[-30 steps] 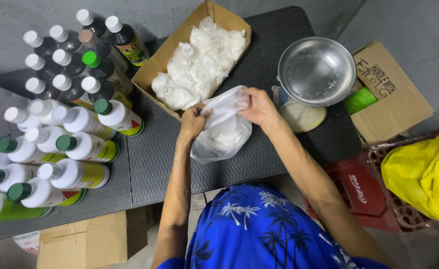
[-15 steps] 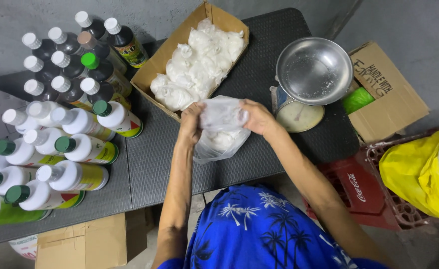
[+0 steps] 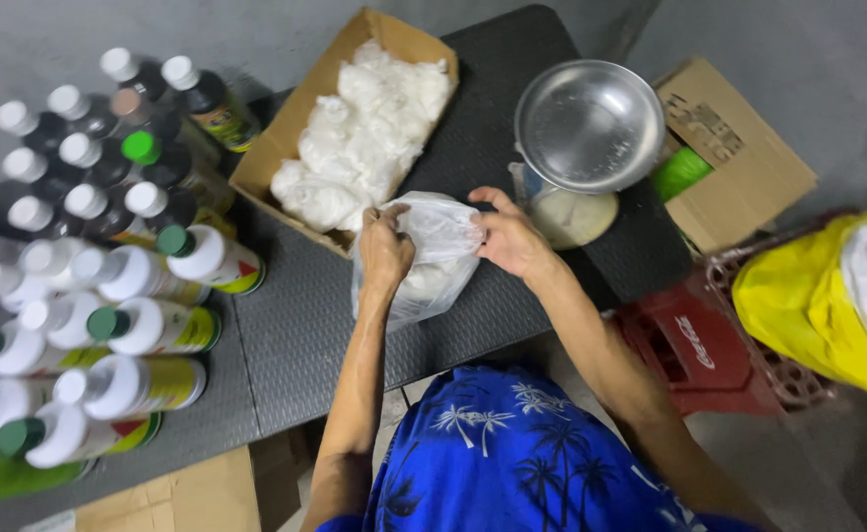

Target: The person is seen weighing white powder into small plastic bags.

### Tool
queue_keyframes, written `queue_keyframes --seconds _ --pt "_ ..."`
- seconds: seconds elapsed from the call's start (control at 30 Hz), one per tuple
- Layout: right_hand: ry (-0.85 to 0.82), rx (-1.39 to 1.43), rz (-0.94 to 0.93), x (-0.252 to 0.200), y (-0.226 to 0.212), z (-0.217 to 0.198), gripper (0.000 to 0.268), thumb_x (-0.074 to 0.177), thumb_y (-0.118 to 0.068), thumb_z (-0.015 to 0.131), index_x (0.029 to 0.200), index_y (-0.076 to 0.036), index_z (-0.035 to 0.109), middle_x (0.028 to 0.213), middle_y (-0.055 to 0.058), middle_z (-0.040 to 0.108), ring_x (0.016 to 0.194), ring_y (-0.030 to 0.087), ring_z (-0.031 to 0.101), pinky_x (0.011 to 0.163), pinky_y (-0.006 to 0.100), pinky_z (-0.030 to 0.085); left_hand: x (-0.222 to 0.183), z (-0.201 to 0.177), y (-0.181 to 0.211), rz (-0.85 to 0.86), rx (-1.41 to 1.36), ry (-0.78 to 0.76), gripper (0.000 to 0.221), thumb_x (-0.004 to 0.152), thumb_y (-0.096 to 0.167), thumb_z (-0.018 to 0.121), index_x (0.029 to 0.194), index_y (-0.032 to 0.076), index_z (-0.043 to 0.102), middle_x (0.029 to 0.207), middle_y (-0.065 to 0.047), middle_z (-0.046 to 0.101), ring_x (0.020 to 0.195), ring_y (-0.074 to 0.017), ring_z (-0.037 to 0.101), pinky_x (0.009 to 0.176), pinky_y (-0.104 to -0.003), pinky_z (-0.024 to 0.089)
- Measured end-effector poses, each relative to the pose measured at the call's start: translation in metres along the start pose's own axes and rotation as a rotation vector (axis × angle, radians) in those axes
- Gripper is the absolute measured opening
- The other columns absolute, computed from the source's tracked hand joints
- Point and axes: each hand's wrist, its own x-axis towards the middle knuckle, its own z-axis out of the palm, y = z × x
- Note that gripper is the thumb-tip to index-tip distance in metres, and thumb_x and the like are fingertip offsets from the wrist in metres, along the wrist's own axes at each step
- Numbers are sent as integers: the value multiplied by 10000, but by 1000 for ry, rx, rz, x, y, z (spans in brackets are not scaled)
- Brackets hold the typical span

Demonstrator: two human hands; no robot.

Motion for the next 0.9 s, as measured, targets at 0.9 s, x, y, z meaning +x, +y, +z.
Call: queue_keyframes --seconds 0.9 --pt "966 -1327 -489 -281 -104 -145 349 854 -76 730 1201 -109 707 999 161 619 932 343 632 821 439 516 -78 294 195 364 -277 -620 520 859 70 676 1366 -10 592 1008 -184 566 864 -331 617 786 -418 516"
